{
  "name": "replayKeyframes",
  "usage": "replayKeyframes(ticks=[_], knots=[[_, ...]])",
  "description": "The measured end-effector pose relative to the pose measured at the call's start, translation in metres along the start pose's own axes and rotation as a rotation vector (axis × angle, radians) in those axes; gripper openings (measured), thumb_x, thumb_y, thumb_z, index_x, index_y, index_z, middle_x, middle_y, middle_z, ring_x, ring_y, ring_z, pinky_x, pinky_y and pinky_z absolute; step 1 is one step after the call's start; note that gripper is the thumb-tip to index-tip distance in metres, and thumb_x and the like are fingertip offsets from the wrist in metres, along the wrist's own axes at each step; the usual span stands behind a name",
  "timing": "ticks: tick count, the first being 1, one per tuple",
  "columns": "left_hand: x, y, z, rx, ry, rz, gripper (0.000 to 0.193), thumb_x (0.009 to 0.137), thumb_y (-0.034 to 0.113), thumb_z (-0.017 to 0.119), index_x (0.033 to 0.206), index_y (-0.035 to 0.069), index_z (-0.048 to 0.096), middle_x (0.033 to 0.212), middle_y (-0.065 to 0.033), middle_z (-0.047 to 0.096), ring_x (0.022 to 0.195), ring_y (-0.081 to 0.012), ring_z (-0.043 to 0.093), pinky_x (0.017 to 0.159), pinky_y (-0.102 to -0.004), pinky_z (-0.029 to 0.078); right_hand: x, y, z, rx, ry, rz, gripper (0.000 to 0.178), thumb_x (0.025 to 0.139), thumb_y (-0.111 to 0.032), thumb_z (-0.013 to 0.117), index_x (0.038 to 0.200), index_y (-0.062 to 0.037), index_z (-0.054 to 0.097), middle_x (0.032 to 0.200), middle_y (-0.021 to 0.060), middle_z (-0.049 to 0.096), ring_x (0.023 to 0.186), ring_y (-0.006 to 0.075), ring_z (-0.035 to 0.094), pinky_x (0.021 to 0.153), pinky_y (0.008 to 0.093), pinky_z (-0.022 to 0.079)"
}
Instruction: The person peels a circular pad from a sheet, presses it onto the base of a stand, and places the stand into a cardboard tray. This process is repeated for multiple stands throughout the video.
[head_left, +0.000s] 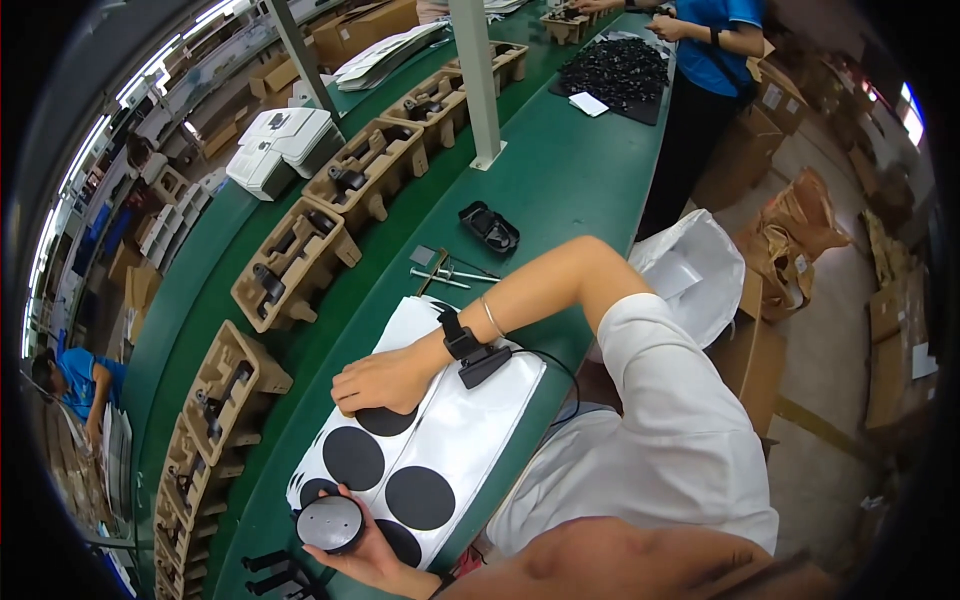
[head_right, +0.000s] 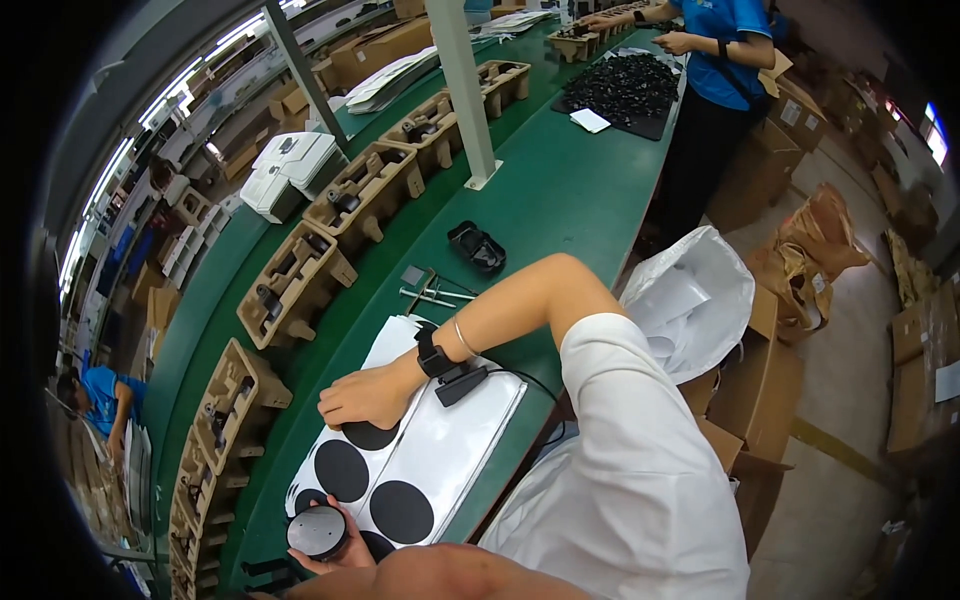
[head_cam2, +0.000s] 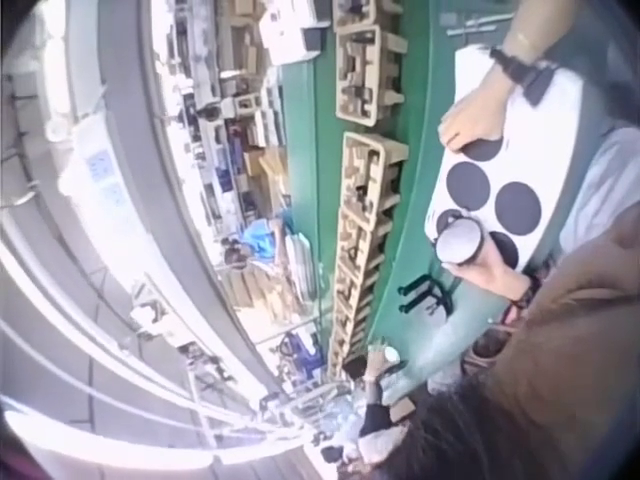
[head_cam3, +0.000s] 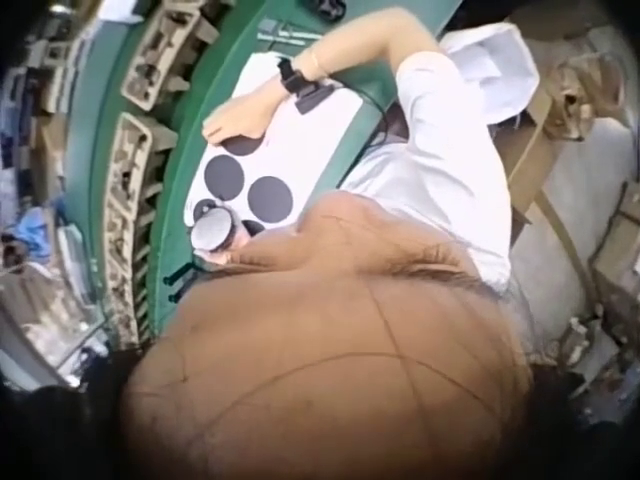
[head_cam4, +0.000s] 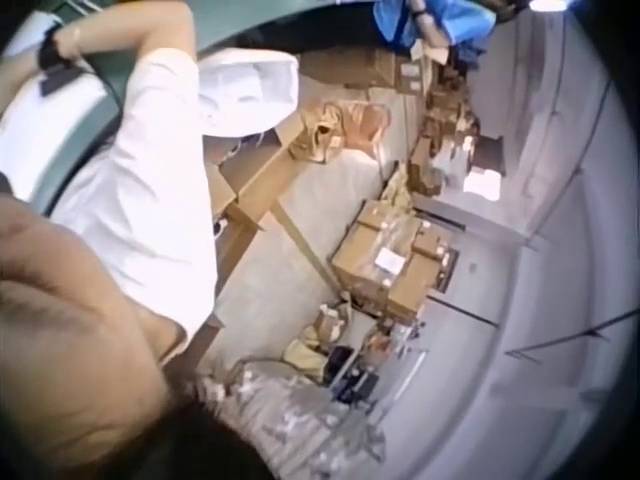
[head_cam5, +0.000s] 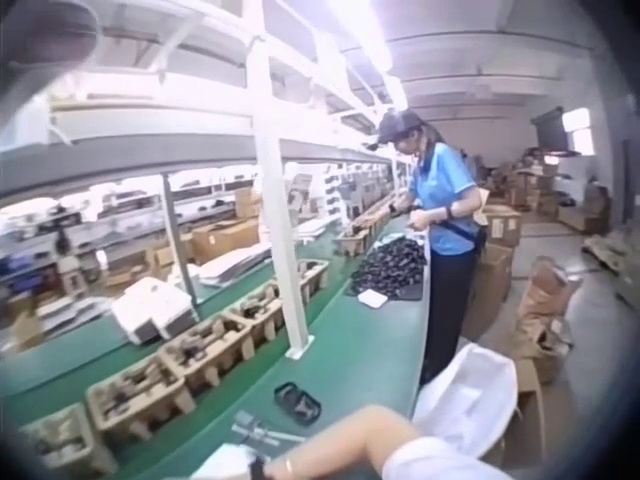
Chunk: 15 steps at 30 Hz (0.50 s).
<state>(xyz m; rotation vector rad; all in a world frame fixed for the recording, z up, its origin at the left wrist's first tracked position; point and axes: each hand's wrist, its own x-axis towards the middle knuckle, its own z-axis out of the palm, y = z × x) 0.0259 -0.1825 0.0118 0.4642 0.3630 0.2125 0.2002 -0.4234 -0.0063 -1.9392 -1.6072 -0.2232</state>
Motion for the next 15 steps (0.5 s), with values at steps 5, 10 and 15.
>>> replayKeyframes(ticks=[5, 10, 15], knots=[[-0.003, 0.006, -0.007, 0.040, 0.002, 0.020, 0.065, 0.083, 0.041, 0.068, 0.131, 0.003, 0.045, 0.130, -0.0148, 0.051, 0.120, -0.0400, 0.048, 0.102, -0.0439, 0.042, 0.001, -0.002, 0.001, 0.072, 0.033, 0.005, 0.025, 0.069, 0.002, 0.058, 0.092, -0.0049, 0.055, 0.096, 0.0073, 0.051, 0.095, 0.0262, 0.051, 0.078, 0.0361, 0.046], [-0.007, 0.005, -0.008, 0.039, 0.038, 0.049, 0.063, 0.084, 0.041, 0.068, 0.128, 0.003, 0.046, 0.125, -0.0147, 0.053, 0.116, -0.0395, 0.051, 0.100, -0.0431, 0.044, 0.006, -0.009, 0.001, 0.150, 0.057, 0.032, 0.019, 0.071, 0.001, 0.058, 0.088, -0.0056, 0.057, 0.091, 0.0048, 0.053, 0.095, 0.0234, 0.053, 0.073, 0.0354, 0.048], [-0.012, 0.001, -0.003, 0.052, 0.094, 0.089, 0.063, 0.084, 0.042, 0.068, 0.128, 0.003, 0.046, 0.124, -0.0164, 0.054, 0.114, -0.0408, 0.052, 0.099, -0.0436, 0.045, 0.012, -0.008, 0.007, 0.137, -0.009, 0.070, 0.014, 0.072, -0.002, 0.060, 0.084, -0.0063, 0.055, 0.089, 0.0053, 0.052, 0.092, 0.0238, 0.053, 0.071, 0.0353, 0.047]])
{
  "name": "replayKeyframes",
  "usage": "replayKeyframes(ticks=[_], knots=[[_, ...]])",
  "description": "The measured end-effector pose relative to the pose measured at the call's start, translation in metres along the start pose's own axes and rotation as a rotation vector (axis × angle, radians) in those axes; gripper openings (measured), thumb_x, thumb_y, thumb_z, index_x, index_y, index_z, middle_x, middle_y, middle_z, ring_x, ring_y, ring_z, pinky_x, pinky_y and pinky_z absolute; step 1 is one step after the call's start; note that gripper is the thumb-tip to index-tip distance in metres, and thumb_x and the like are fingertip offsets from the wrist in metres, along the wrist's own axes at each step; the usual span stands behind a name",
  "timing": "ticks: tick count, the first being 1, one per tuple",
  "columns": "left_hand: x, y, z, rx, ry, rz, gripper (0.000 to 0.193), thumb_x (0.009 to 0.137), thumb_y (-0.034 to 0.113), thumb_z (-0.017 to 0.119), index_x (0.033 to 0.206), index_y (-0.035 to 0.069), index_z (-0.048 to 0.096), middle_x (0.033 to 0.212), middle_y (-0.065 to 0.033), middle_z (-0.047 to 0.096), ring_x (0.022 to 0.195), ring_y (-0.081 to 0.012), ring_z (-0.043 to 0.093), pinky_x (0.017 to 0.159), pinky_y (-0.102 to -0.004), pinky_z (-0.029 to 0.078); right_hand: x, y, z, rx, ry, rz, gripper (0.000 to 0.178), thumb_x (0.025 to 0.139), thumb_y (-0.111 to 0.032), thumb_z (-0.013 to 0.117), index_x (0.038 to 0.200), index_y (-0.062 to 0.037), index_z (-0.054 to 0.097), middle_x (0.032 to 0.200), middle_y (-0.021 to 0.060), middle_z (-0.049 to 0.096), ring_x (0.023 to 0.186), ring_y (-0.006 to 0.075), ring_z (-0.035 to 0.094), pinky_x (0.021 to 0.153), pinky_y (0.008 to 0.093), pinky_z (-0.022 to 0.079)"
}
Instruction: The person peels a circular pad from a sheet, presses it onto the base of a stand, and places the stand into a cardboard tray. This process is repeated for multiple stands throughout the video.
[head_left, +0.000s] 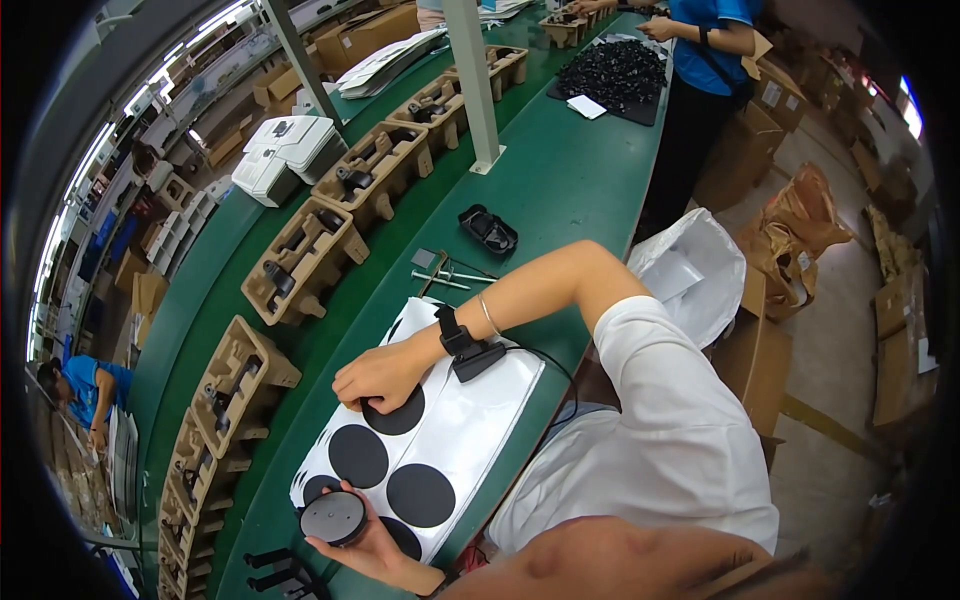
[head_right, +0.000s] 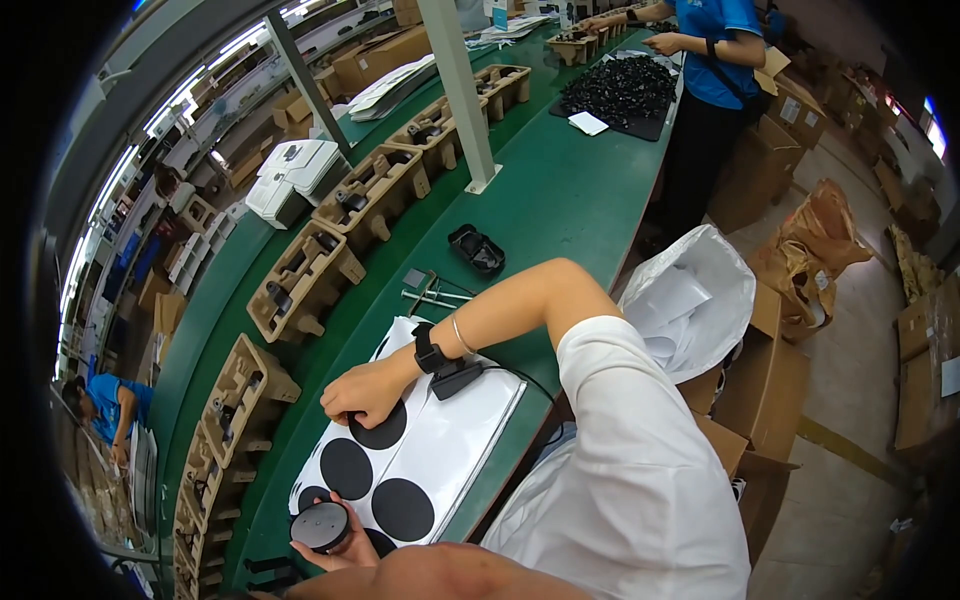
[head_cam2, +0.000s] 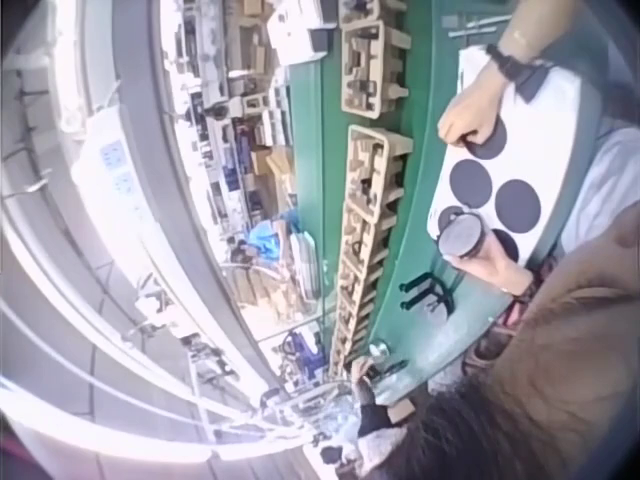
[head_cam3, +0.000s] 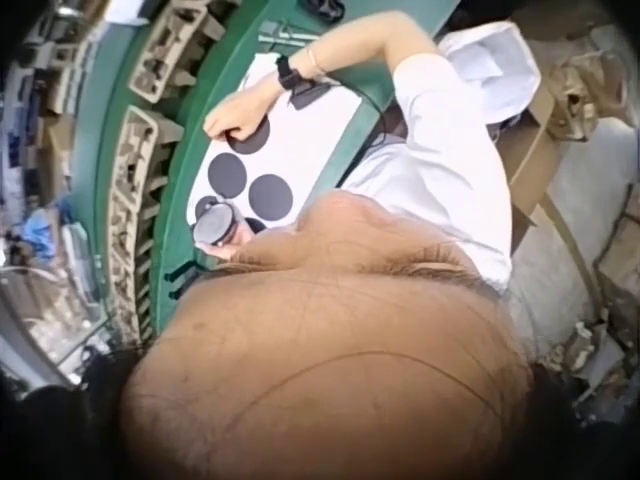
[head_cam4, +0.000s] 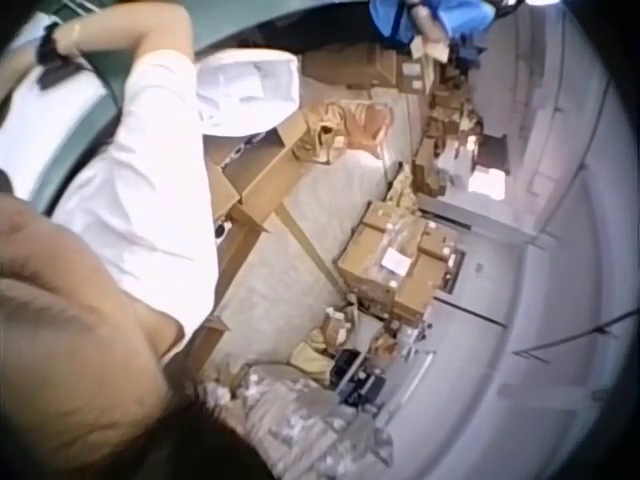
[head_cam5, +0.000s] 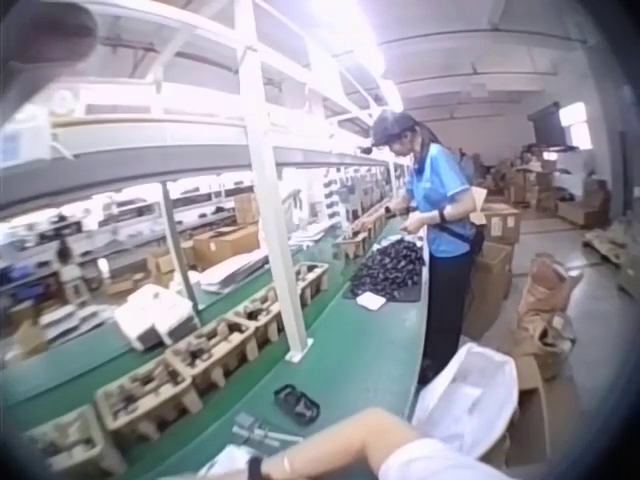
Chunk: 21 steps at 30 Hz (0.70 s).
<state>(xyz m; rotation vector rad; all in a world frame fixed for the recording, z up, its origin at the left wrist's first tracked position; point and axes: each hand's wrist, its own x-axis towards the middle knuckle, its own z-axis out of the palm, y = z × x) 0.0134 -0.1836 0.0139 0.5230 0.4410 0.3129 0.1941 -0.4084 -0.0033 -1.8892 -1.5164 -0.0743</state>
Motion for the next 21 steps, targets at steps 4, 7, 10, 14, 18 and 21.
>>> replayKeyframes(ticks=[4, 7, 10, 14, 18, 21], knots=[[0.007, 0.000, -0.007, -0.012, -0.045, -0.006, 0.063, 0.084, 0.041, 0.068, 0.128, 0.002, 0.046, 0.123, -0.0168, 0.054, 0.114, -0.0415, 0.052, 0.099, -0.0439, 0.044, 0.002, -0.001, -0.006, -0.056, 0.000, -0.033, 0.012, 0.072, -0.003, 0.061, 0.082, -0.0067, 0.055, 0.087, 0.0058, 0.052, 0.090, 0.0242, 0.053, 0.069, 0.0355, 0.047], [0.009, 0.002, -0.008, -0.048, -0.045, -0.005, 0.062, 0.084, 0.041, 0.068, 0.128, 0.003, 0.046, 0.123, -0.0170, 0.054, 0.114, -0.0417, 0.052, 0.099, -0.0441, 0.044, 0.001, -0.011, -0.020, -0.032, 0.031, -0.051, 0.011, 0.073, -0.003, 0.061, 0.082, -0.0065, 0.055, 0.085, 0.0055, 0.052, 0.089, 0.0239, 0.053, 0.067, 0.0351, 0.047], [0.007, 0.021, -0.009, -0.048, -0.075, -0.014, 0.062, 0.084, 0.042, 0.068, 0.128, 0.003, 0.046, 0.123, -0.0168, 0.054, 0.113, -0.0413, 0.053, 0.098, -0.0437, 0.044, 0.003, -0.038, -0.037, -0.027, 0.090, 0.022, 0.009, 0.075, -0.003, 0.063, 0.080, -0.0061, 0.057, 0.083, 0.0048, 0.055, 0.086, 0.0225, 0.056, 0.066, 0.0336, 0.047], [0.002, 0.021, 0.000, -0.035, -0.005, 0.002, 0.063, 0.084, 0.043, 0.068, 0.129, 0.004, 0.046, 0.123, -0.0159, 0.054, 0.112, -0.0398, 0.055, 0.098, -0.0426, 0.045, -0.034, -0.060, -0.065, -0.018, 0.265, 0.139, 0.011, 0.072, -0.004, 0.068, 0.080, -0.0039, 0.060, 0.083, 0.0063, 0.060, 0.081, 0.0253, 0.061, 0.070, 0.0344, 0.049], [0.005, 0.019, 0.004, -0.040, 0.020, -0.006, 0.064, 0.084, 0.043, 0.068, 0.129, 0.004, 0.046, 0.123, -0.0156, 0.055, 0.111, -0.0390, 0.056, 0.097, -0.0422, 0.045, -0.086, -0.082, -0.076, -0.014, 0.382, 0.357, 0.011, 0.072, -0.002, 0.069, 0.080, -0.0027, 0.062, 0.082, 0.0066, 0.063, 0.080, 0.0231, 0.062, 0.068, 0.0331, 0.049], [0.011, 0.022, -0.007, -0.036, -0.004, 0.008, 0.064, 0.084, 0.042, 0.068, 0.128, 0.001, 0.046, 0.123, -0.0165, 0.054, 0.110, -0.0389, 0.056, 0.097, -0.0422, 0.046, -0.103, -0.100, -0.070, -0.083, 0.574, 0.411, 0.012, 0.070, 0.001, 0.069, 0.081, -0.0014, 0.064, 0.082, 0.0076, 0.065, 0.078, 0.0217, 0.064, 0.068, 0.0304, 0.050]])
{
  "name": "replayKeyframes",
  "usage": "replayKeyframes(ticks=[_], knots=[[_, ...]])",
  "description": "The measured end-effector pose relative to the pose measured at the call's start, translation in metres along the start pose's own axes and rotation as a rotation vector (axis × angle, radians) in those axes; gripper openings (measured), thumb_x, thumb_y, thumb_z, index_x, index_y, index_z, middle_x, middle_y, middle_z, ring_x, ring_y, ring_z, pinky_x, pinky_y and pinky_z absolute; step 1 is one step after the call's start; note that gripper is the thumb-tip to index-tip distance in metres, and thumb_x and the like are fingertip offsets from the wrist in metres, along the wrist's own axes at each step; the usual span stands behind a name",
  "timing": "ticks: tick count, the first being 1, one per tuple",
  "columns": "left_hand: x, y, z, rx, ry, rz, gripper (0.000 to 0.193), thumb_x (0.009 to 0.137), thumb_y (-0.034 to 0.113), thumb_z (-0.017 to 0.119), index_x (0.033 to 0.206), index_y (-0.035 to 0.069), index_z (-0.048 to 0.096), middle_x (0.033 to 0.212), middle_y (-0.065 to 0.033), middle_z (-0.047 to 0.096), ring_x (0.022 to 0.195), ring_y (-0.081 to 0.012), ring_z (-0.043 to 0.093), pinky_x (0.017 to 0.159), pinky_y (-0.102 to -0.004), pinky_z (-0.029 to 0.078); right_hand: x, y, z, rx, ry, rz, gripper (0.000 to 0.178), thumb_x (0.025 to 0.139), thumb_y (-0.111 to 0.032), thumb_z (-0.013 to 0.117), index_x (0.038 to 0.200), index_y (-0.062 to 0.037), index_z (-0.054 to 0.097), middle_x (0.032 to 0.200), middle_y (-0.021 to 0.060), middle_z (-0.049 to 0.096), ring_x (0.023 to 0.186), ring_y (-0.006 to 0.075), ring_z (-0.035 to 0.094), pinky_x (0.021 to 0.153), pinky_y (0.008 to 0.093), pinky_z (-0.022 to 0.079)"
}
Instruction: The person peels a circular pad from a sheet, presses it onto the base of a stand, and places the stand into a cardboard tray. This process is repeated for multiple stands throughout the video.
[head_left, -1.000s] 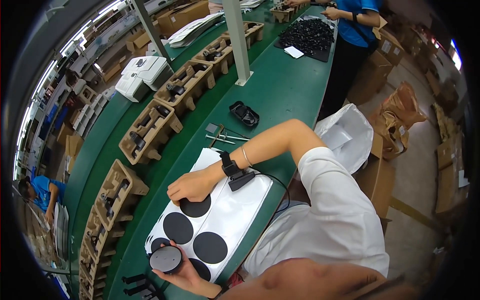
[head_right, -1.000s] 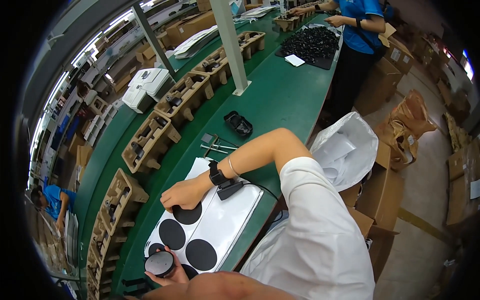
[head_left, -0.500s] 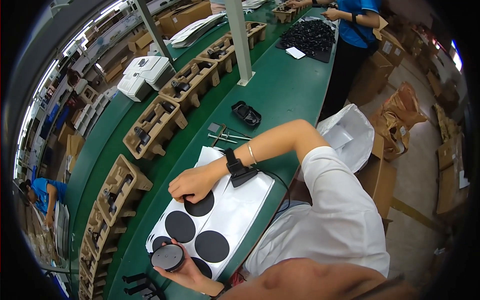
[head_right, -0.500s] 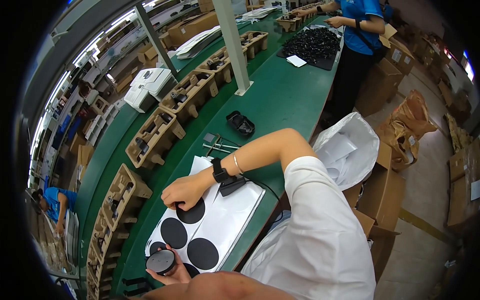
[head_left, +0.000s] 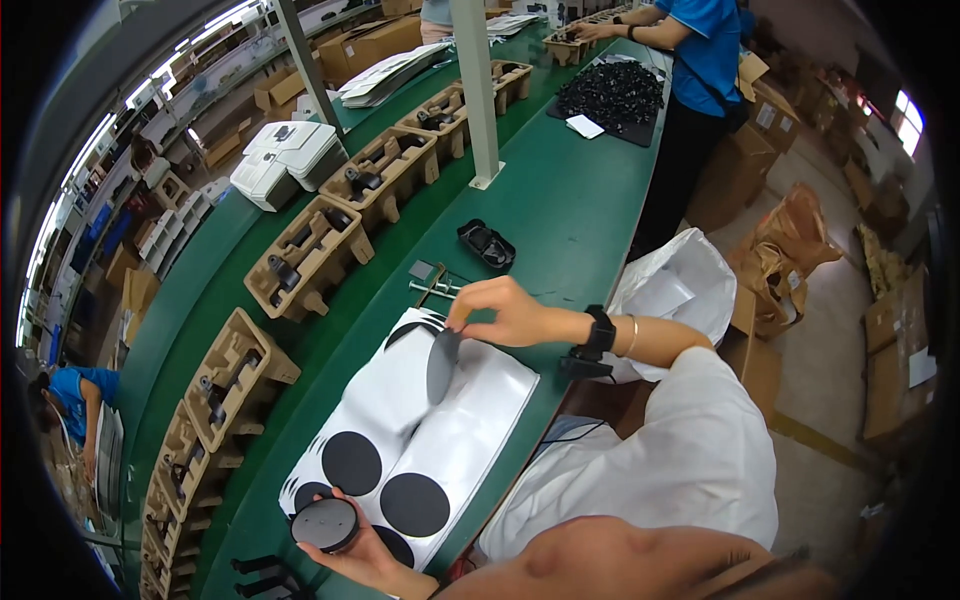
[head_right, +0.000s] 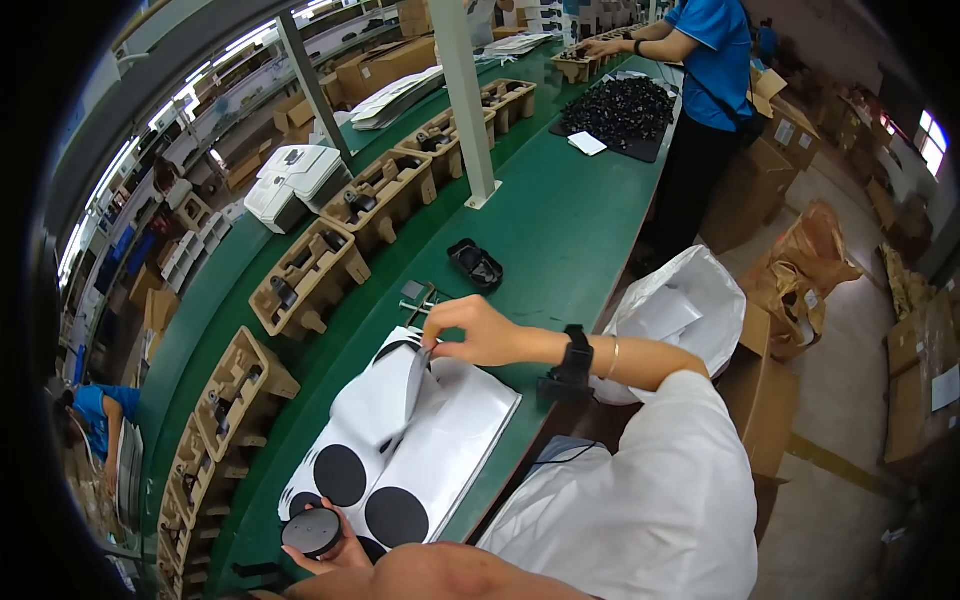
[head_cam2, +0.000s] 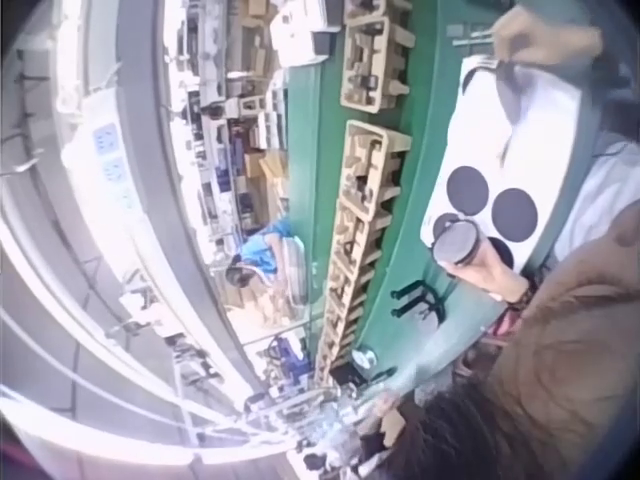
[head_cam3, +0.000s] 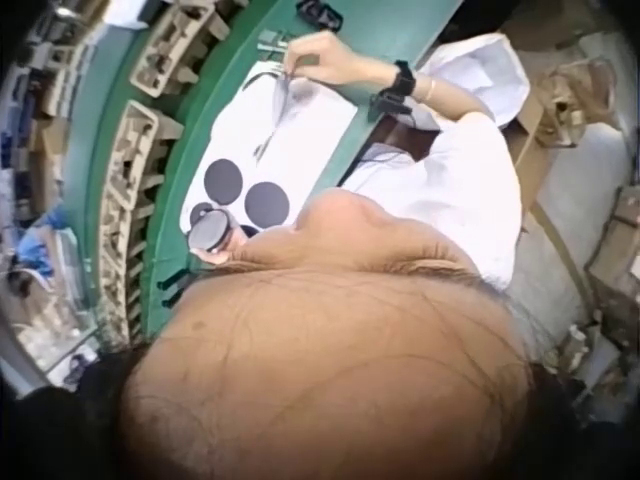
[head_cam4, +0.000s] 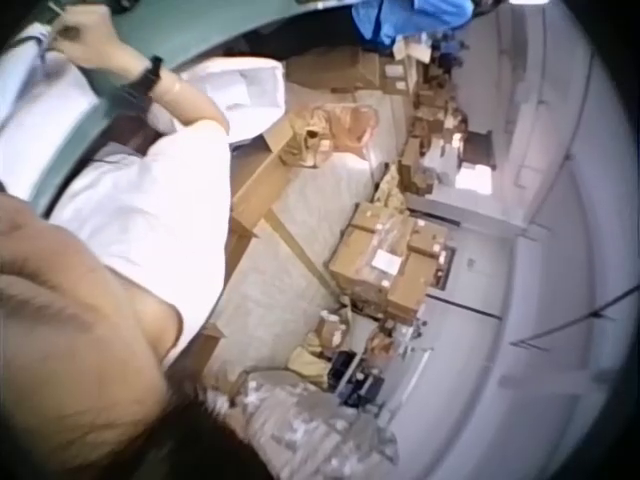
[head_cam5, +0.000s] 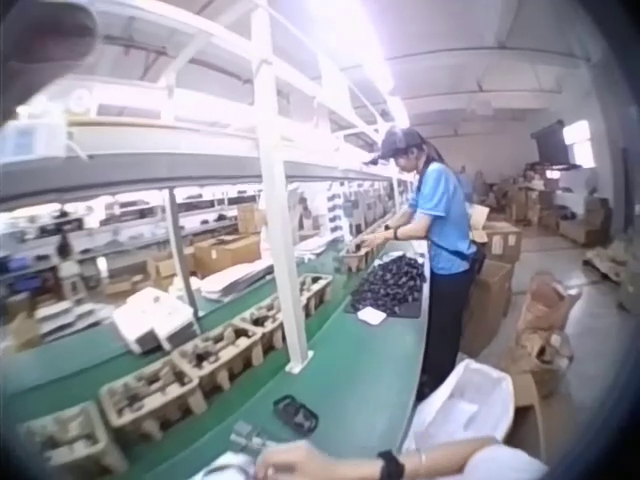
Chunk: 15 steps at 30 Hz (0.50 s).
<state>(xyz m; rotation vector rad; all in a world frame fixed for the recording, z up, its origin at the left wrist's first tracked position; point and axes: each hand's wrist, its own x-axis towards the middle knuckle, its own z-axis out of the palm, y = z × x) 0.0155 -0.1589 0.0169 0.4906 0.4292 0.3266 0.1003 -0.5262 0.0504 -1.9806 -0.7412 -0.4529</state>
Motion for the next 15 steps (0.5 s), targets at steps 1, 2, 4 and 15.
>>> replayKeyframes(ticks=[1, 2, 4, 15], knots=[[0.003, -0.001, 0.001, 0.007, -0.029, -0.002, 0.064, 0.084, 0.042, 0.068, 0.128, 0.000, 0.046, 0.123, -0.0169, 0.054, 0.111, -0.0388, 0.055, 0.097, -0.0422, 0.046, -0.007, -0.002, -0.004, -0.015, 0.120, 0.022, 0.012, 0.070, 0.003, 0.069, 0.080, -0.0008, 0.064, 0.082, 0.0080, 0.066, 0.077, 0.0217, 0.065, 0.068, 0.0295, 0.051], [0.005, -0.002, 0.001, 0.007, -0.025, -0.007, 0.064, 0.084, 0.042, 0.068, 0.128, 0.000, 0.046, 0.123, -0.0169, 0.054, 0.111, -0.0388, 0.055, 0.097, -0.0422, 0.046, -0.014, -0.005, -0.007, -0.029, 0.238, 0.043, 0.013, 0.069, 0.005, 0.069, 0.080, -0.0002, 0.064, 0.082, 0.0085, 0.066, 0.077, 0.0216, 0.065, 0.069, 0.0287, 0.052], [0.009, -0.002, 0.004, 0.037, -0.063, -0.006, 0.064, 0.085, 0.040, 0.067, 0.128, -0.001, 0.044, 0.123, -0.0177, 0.054, 0.111, -0.0385, 0.055, 0.097, -0.0424, 0.046, -0.021, -0.016, -0.011, -0.046, 0.260, 0.085, 0.014, 0.069, 0.007, 0.070, 0.078, 0.0001, 0.061, 0.085, 0.0115, 0.067, 0.080, 0.0232, 0.067, 0.072, 0.0309, 0.054], [-0.010, -0.023, 0.026, 0.015, -0.586, -0.095, 0.071, 0.085, 0.038, 0.054, 0.144, 0.006, 0.029, 0.148, -0.0213, 0.028, 0.134, -0.0440, 0.031, 0.109, -0.0545, 0.028, -0.010, -0.064, 0.046, 0.740, 0.233, 0.414, 0.024, 0.068, 0.015, 0.070, 0.079, 0.0018, 0.054, 0.082, 0.0069, 0.057, 0.080, 0.0141, 0.054, 0.072, 0.0288, 0.044]])
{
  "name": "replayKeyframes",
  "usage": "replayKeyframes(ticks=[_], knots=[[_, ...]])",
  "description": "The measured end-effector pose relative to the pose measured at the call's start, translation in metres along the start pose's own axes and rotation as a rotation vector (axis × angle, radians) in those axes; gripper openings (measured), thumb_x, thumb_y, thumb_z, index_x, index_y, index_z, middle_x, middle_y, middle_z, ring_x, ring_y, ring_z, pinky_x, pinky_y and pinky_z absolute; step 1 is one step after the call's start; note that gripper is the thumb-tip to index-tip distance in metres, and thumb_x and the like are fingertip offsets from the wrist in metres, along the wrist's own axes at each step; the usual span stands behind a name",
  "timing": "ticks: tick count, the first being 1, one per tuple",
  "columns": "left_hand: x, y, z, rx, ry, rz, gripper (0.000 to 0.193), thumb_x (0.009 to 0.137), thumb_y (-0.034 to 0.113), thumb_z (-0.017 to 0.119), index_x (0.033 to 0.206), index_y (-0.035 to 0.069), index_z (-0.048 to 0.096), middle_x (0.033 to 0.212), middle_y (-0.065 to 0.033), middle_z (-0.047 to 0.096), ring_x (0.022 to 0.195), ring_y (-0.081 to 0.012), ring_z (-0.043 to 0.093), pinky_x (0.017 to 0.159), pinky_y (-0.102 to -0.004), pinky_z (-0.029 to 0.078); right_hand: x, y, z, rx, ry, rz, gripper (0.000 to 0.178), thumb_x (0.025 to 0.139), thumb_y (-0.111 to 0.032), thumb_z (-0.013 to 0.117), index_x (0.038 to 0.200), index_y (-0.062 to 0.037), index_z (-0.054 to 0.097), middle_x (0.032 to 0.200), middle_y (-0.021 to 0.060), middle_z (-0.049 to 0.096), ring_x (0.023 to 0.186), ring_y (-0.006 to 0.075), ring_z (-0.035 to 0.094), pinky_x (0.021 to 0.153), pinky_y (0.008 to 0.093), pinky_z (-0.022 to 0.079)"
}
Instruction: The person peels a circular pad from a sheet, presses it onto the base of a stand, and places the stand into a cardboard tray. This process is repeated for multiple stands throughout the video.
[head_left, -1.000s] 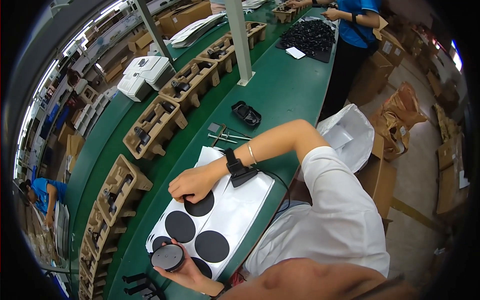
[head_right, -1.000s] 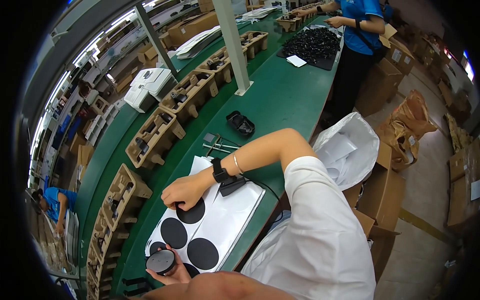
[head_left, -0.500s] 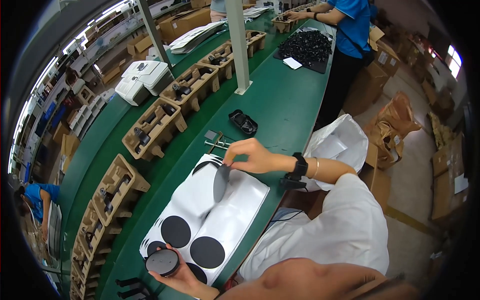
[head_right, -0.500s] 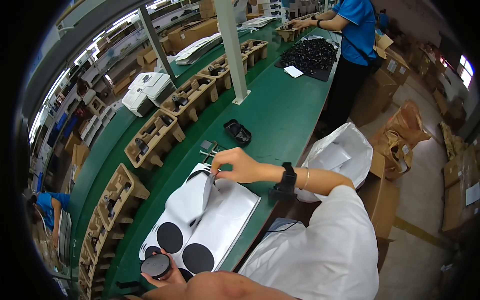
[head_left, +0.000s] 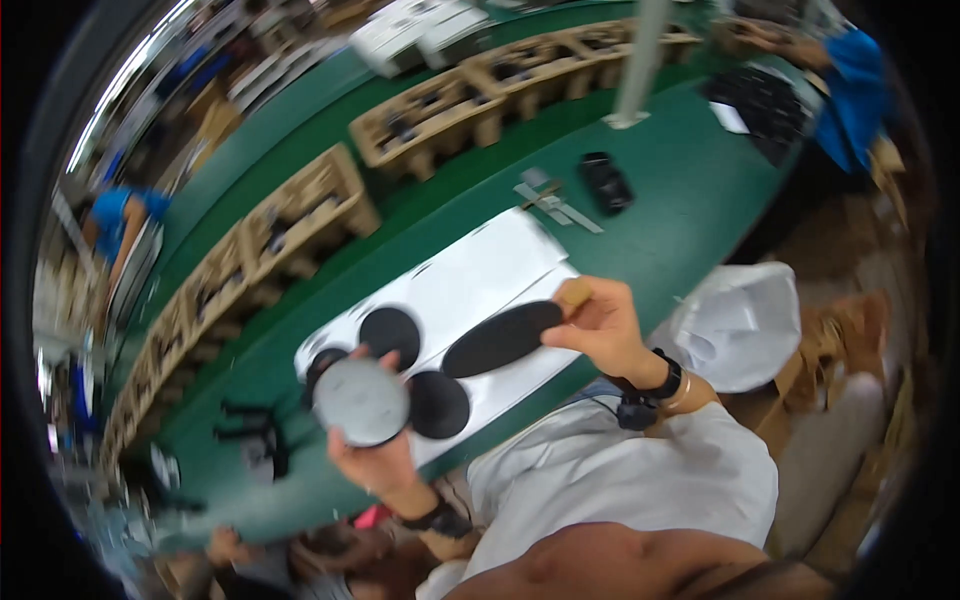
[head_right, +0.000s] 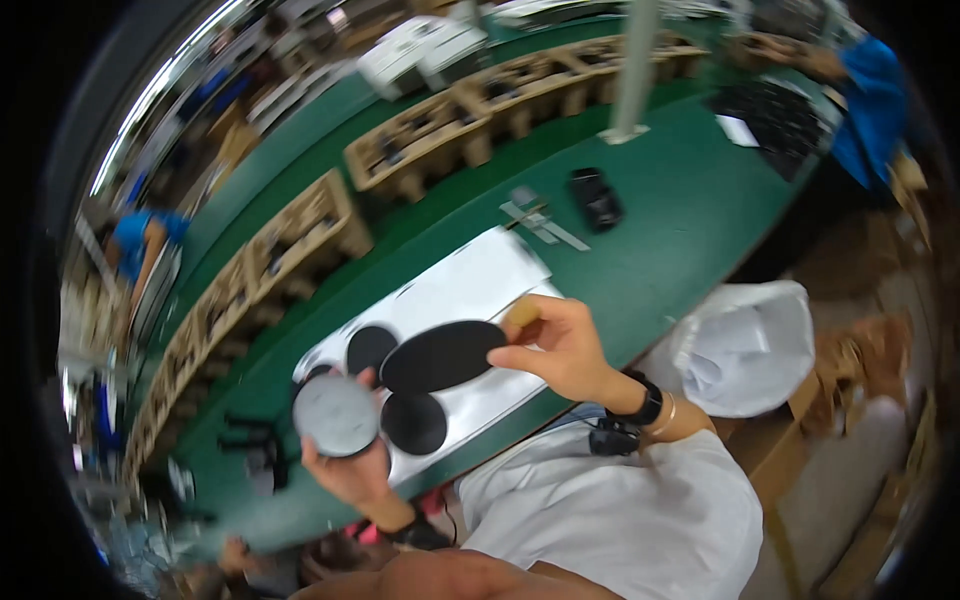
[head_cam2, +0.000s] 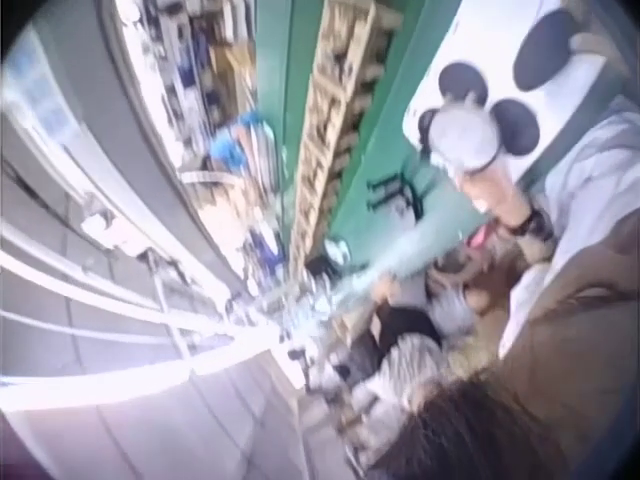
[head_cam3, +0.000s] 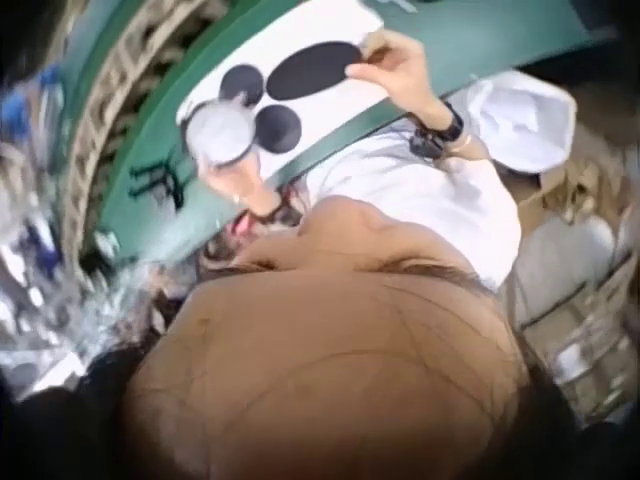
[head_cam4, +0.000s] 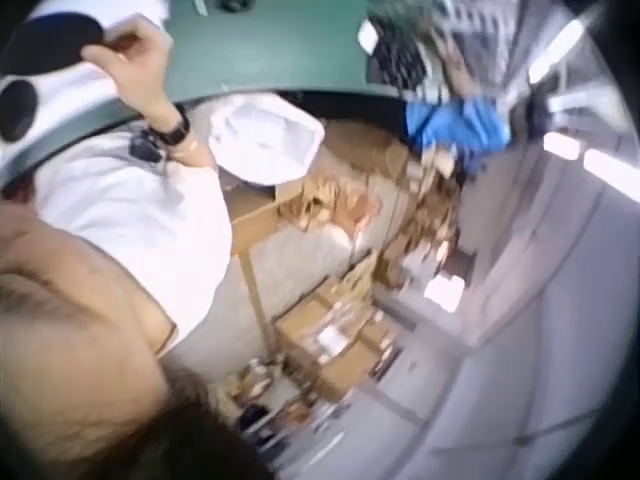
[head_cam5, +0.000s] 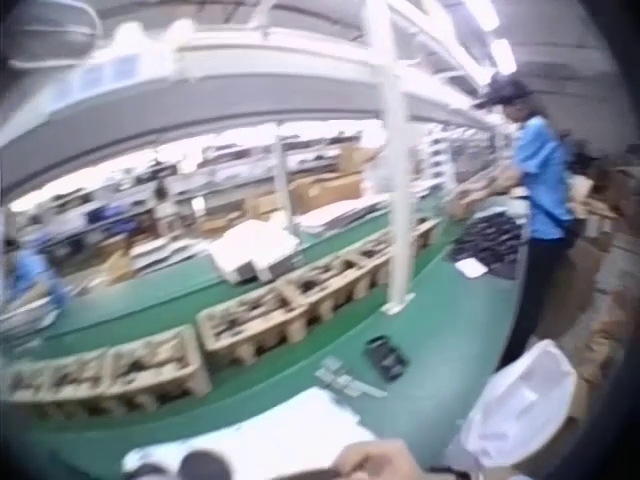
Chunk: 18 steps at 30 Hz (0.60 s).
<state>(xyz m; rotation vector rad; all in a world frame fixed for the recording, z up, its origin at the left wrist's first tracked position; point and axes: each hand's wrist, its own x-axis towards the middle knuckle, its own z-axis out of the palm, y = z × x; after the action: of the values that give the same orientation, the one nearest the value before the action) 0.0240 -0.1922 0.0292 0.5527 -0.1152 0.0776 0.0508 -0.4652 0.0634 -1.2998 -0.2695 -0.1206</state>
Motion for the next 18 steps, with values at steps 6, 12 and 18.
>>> replayKeyframes(ticks=[6, 12, 18], knots=[[0.005, -0.054, 0.056, -0.077, 0.185, -0.098, 0.081, 0.090, 0.064, 0.028, 0.144, 0.004, 0.028, 0.144, -0.0202, 0.038, 0.128, -0.0362, 0.043, 0.106, -0.0472, 0.037, 0.004, 0.021, 0.027, 0.397, -0.162, 0.335, 0.020, 0.077, 0.008, 0.068, 0.082, -0.0001, 0.050, 0.077, 0.0062, 0.059, 0.064, 0.0123, 0.062, 0.057, 0.0255, 0.054], [0.005, -0.054, 0.053, -0.036, -0.076, -0.097, 0.088, 0.086, 0.073, 0.021, 0.149, 0.011, 0.015, 0.144, -0.0242, 0.032, 0.125, -0.0470, 0.042, 0.103, -0.0534, 0.037, 0.003, 0.032, 0.042, 0.437, -0.204, 0.392, 0.016, 0.079, 0.004, 0.067, 0.081, -0.0008, 0.051, 0.076, 0.0074, 0.062, 0.061, 0.0128, 0.062, 0.054, 0.0247, 0.054], [0.000, -0.046, 0.049, -0.029, -0.121, -0.091, 0.090, 0.085, 0.074, 0.024, 0.149, 0.012, 0.010, 0.146, -0.0225, 0.030, 0.127, -0.0451, 0.040, 0.100, -0.0519, 0.040, -0.002, 0.034, 0.051, 0.449, -0.176, 0.419, 0.016, 0.079, 0.004, 0.066, 0.080, -0.0014, 0.052, 0.074, 0.0069, 0.061, 0.060, 0.0120, 0.061, 0.053, 0.0241, 0.053]])
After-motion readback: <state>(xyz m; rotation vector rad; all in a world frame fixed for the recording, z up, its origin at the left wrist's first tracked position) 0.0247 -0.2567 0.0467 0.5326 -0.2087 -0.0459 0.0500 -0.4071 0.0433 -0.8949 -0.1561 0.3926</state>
